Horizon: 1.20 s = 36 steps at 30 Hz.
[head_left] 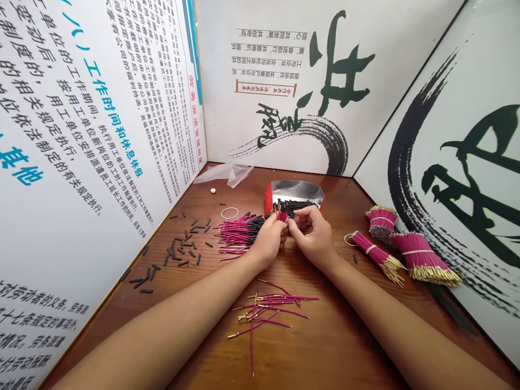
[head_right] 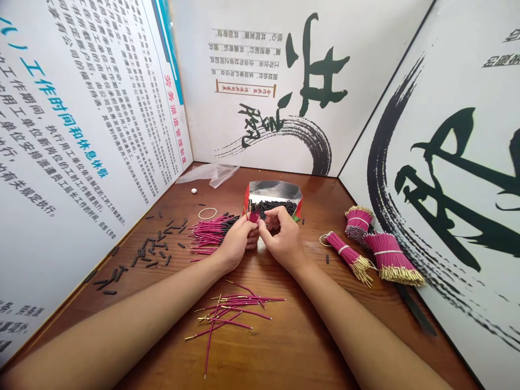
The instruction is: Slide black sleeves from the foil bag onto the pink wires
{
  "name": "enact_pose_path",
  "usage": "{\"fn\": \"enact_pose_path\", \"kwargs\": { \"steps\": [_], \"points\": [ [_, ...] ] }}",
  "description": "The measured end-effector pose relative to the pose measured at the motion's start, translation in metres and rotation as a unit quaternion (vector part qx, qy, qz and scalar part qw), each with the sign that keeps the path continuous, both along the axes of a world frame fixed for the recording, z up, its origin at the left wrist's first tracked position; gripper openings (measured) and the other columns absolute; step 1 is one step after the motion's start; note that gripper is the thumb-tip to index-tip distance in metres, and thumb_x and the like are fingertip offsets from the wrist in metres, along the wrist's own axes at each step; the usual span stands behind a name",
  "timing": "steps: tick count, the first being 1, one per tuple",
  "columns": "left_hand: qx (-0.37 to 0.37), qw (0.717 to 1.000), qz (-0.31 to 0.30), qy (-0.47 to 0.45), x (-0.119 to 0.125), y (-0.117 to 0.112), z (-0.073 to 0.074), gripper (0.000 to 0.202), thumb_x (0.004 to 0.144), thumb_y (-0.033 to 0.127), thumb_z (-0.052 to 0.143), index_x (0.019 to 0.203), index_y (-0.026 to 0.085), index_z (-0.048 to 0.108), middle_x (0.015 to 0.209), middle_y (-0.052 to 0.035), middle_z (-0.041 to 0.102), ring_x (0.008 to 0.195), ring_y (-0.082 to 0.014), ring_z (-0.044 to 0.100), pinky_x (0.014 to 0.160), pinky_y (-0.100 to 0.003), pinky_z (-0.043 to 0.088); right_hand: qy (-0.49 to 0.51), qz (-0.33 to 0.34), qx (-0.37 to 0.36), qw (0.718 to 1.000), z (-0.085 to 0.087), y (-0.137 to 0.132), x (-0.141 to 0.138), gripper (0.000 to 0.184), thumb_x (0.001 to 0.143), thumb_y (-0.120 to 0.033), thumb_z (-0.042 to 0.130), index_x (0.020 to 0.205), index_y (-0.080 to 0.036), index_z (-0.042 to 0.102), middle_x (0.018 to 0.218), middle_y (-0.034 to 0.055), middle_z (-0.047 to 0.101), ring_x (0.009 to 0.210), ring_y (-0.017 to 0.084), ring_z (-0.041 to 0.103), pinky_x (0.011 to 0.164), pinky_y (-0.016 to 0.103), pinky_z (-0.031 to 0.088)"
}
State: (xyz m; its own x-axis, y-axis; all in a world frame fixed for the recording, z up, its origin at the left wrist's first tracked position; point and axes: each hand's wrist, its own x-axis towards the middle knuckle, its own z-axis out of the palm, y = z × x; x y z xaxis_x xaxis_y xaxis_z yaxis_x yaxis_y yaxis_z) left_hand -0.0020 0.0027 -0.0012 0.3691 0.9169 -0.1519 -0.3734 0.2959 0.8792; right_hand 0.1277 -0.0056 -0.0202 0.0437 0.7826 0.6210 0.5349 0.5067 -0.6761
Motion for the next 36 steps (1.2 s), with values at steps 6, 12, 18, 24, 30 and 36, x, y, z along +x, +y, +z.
{"fn": "enact_pose_path", "kwargs": {
  "steps": [6, 12, 18, 24, 30, 36],
  "points": [
    [0.009, 1.000, -0.003, -0.003, 0.000, -0.001, 0.001, 0.012, 0.073, 0.013, 0.046, 0.072, 0.020, 0.036, 0.055, 0.0079, 0.028, 0.044, -0.0050, 0.019, 0.044, -0.019, 0.012, -0.032, -0.024, 0.017, 0.999, 0.001, 0.001, 0.004, 0.018, 0.087, -0.028, 0.057, 0.104, -0.023, 0.055, 0.083, 0.0011, 0.061, 0.077, 0.018, 0.058, 0.076, 0.034, 0.047],
    [0.021, 1.000, -0.003, -0.008, -0.001, -0.002, 0.002, 0.013, 0.072, 0.014, 0.045, 0.071, 0.020, 0.034, 0.057, 0.0076, 0.028, 0.045, -0.0051, 0.020, 0.044, -0.019, 0.012, -0.143, -0.137, -0.003, 0.980, 0.003, 0.006, 0.011, 0.023, 0.087, -0.020, 0.048, 0.106, -0.021, 0.060, 0.100, 0.0069, 0.069, 0.102, 0.026, 0.056, 0.093, 0.043, 0.035],
    [0.020, 1.000, -0.005, -0.013, -0.001, 0.000, -0.001, 0.012, 0.073, 0.015, 0.045, 0.072, 0.020, 0.035, 0.056, 0.0082, 0.027, 0.044, -0.0047, 0.018, 0.043, -0.018, 0.011, -0.219, -0.132, -0.032, 0.966, -0.001, 0.007, 0.010, 0.029, 0.085, -0.013, 0.046, 0.104, -0.022, 0.066, 0.106, 0.0066, 0.072, 0.109, 0.027, 0.052, 0.097, 0.045, 0.029],
    [0.016, 1.000, 0.004, -0.016, 0.000, 0.001, -0.002, 0.013, 0.071, 0.015, 0.046, 0.071, 0.021, 0.035, 0.055, 0.0085, 0.027, 0.043, -0.0043, 0.017, 0.042, -0.017, 0.012, -0.280, -0.134, -0.033, 0.950, -0.008, 0.009, 0.012, 0.029, 0.085, -0.013, 0.047, 0.095, -0.024, 0.072, 0.099, 0.0058, 0.075, 0.106, 0.029, 0.050, 0.095, 0.049, 0.026],
    [0.015, 1.000, 0.004, -0.014, 0.000, -0.001, -0.002, 0.015, 0.070, 0.015, 0.046, 0.069, 0.021, 0.033, 0.055, 0.0084, 0.027, 0.043, -0.0041, 0.018, 0.042, -0.018, 0.012, -0.333, -0.121, -0.044, 0.934, -0.007, 0.007, 0.011, 0.029, 0.085, -0.013, 0.051, 0.093, -0.027, 0.075, 0.097, 0.0054, 0.076, 0.102, 0.028, 0.050, 0.093, 0.050, 0.025],
    [0.012, 1.000, 0.005, -0.009, 0.001, 0.000, -0.002, 0.015, 0.070, 0.014, 0.046, 0.070, 0.021, 0.033, 0.054, 0.0087, 0.027, 0.042, -0.0040, 0.017, 0.042, -0.017, 0.011, -0.343, -0.118, -0.055, 0.930, -0.005, 0.006, 0.009, 0.025, 0.086, -0.015, 0.052, 0.091, -0.024, 0.075, 0.095, 0.0068, 0.076, 0.095, 0.027, 0.053, 0.093, 0.050, 0.026]
  ]
}}
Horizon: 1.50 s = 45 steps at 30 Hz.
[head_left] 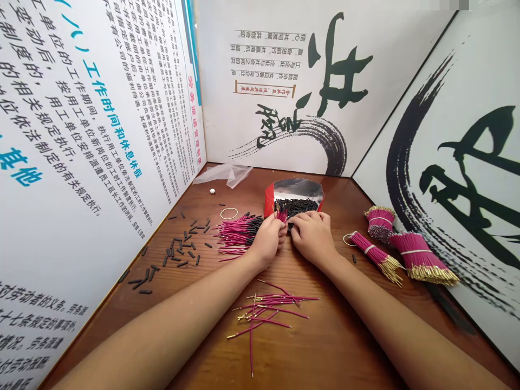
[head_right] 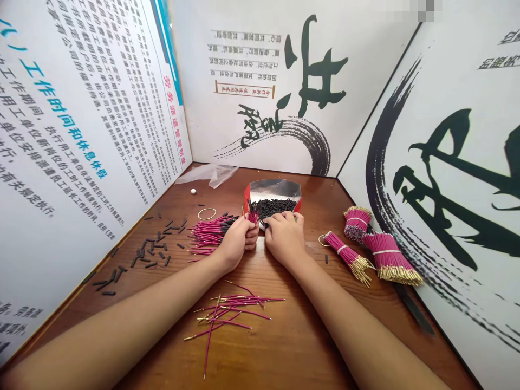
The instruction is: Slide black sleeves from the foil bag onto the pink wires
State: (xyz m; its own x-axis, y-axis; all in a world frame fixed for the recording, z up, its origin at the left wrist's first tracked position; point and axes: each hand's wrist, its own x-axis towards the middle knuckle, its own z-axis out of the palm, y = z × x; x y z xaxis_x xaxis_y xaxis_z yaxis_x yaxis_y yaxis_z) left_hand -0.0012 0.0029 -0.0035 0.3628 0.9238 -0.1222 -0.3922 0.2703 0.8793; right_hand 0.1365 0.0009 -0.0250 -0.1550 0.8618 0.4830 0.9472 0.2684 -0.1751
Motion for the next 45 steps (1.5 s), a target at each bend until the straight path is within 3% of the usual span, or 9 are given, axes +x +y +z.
{"fn": "enact_pose_path", "kwargs": {
  "steps": [16, 26, 36, 40, 45],
  "points": [
    [0.006, 1.000, -0.003, 0.005, -0.001, 0.001, -0.001, 0.015, 0.069, 0.015, 0.045, 0.071, 0.021, 0.032, 0.053, 0.0092, 0.026, 0.042, -0.0044, 0.016, 0.042, -0.019, 0.011, 0.049, 0.009, 0.047, 0.998, 0.000, 0.002, 0.001, 0.014, 0.087, -0.021, 0.058, 0.085, -0.023, 0.071, 0.087, 0.0055, 0.075, 0.091, 0.025, 0.058, 0.093, 0.045, 0.029],
    [0.012, 1.000, 0.001, 0.013, -0.001, -0.001, 0.001, 0.017, 0.071, 0.014, 0.043, 0.077, 0.023, 0.030, 0.057, 0.0094, 0.031, 0.041, -0.0049, 0.019, 0.042, -0.018, 0.011, 0.243, 0.027, 0.071, 0.967, 0.004, 0.003, 0.002, 0.016, 0.088, -0.023, 0.052, 0.091, -0.021, 0.068, 0.093, 0.0059, 0.073, 0.091, 0.023, 0.064, 0.087, 0.039, 0.041],
    [0.010, 1.000, -0.020, 0.021, -0.002, 0.001, 0.003, 0.011, 0.077, 0.017, 0.037, 0.081, 0.024, 0.029, 0.056, 0.0098, 0.030, 0.040, -0.0059, 0.014, 0.041, -0.019, 0.008, 0.309, 0.078, 0.093, 0.943, 0.004, 0.000, 0.002, 0.027, 0.094, -0.020, 0.044, 0.105, -0.024, 0.068, 0.098, 0.0042, 0.072, 0.087, 0.021, 0.066, 0.085, 0.040, 0.045],
    [0.012, 0.999, -0.019, 0.037, 0.000, 0.000, 0.004, 0.008, 0.081, 0.020, 0.036, 0.079, 0.023, 0.029, 0.056, 0.0093, 0.030, 0.040, -0.0055, 0.016, 0.041, -0.019, 0.010, 0.274, 0.105, 0.122, 0.948, 0.007, -0.005, 0.000, 0.034, 0.095, -0.020, 0.043, 0.121, -0.026, 0.064, 0.093, 0.0031, 0.069, 0.085, 0.020, 0.064, 0.084, 0.038, 0.045],
    [0.016, 0.998, -0.011, 0.052, 0.002, -0.001, 0.004, 0.011, 0.083, 0.016, 0.038, 0.078, 0.022, 0.030, 0.056, 0.0093, 0.033, 0.042, -0.0047, 0.019, 0.043, -0.017, 0.016, 0.217, 0.129, 0.127, 0.959, 0.011, -0.009, -0.003, 0.038, 0.093, -0.015, 0.040, 0.122, -0.024, 0.064, 0.086, 0.0029, 0.068, 0.080, 0.020, 0.060, 0.078, 0.036, 0.043]
  ]
}}
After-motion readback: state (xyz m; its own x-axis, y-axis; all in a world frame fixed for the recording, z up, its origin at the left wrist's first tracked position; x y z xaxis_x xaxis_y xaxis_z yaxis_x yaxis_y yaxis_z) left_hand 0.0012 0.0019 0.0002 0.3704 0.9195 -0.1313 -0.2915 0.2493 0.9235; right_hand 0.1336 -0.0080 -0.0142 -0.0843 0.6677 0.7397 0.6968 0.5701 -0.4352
